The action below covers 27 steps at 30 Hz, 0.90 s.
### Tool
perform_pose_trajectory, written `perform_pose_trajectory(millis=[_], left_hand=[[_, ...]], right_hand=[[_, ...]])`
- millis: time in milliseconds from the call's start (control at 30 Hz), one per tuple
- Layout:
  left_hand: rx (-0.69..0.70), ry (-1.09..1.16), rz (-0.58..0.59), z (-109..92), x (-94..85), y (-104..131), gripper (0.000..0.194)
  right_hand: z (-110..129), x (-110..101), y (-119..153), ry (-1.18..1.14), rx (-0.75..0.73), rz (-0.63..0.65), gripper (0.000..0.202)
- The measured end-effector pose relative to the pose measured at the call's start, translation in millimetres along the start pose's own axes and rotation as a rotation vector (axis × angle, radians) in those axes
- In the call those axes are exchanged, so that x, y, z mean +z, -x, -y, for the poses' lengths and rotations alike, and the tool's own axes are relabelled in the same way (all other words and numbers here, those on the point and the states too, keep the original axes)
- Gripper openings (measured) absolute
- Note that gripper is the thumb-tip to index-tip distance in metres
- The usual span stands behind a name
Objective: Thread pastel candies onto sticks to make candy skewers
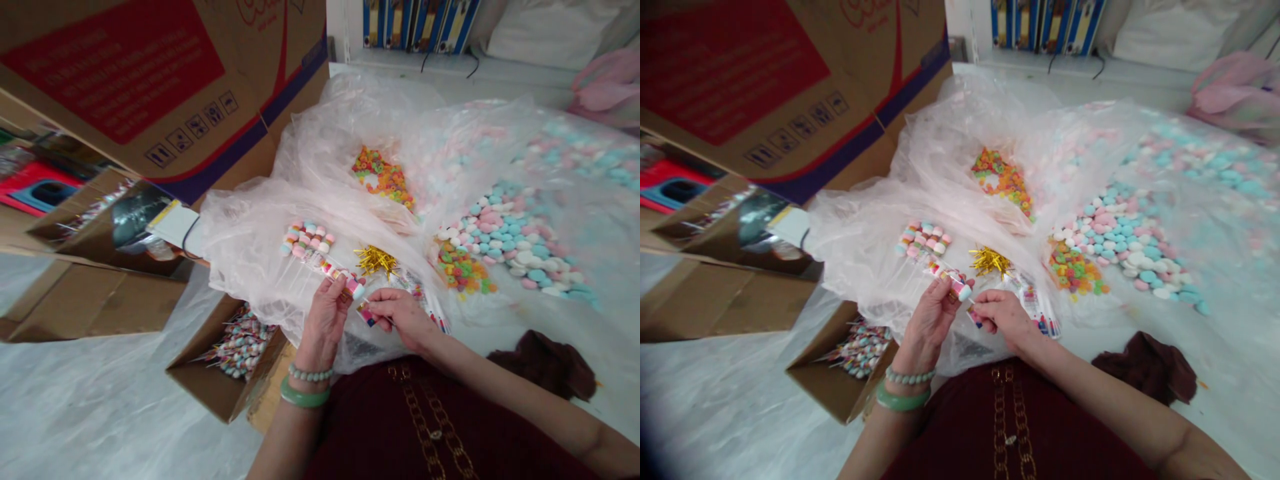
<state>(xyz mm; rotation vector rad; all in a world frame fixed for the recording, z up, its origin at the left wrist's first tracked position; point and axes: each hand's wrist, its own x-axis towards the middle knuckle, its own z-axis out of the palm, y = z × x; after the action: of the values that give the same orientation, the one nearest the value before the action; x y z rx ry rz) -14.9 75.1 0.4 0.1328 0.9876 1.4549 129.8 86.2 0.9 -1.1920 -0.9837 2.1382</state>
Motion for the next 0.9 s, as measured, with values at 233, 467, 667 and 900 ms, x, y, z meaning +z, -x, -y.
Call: perform_pose_trajectory(millis=[233, 467, 667, 900], left_hand=[[0.005, 0.015, -0.035, 1, -5.7, 4, 0.025], [0.101, 0.063, -0.059, 1, -7.6, 2, 0.020], [0.119, 0.106, -0.069, -1, -9.0, 1, 0.019], [0.119, 0.088, -0.008, -5, -11.9, -1, 0.022]], right_hand=[[0, -10, -6, -0.637, 0.641, 0.374, 0.012], [-6, 6, 5, -0.147, 0.170, 0.099, 0.016], [-9, 2, 7, 0.454, -0.246, -0.236, 0.009], [-2, 4, 10, 0.736, -0.312, -0.220, 0.015]])
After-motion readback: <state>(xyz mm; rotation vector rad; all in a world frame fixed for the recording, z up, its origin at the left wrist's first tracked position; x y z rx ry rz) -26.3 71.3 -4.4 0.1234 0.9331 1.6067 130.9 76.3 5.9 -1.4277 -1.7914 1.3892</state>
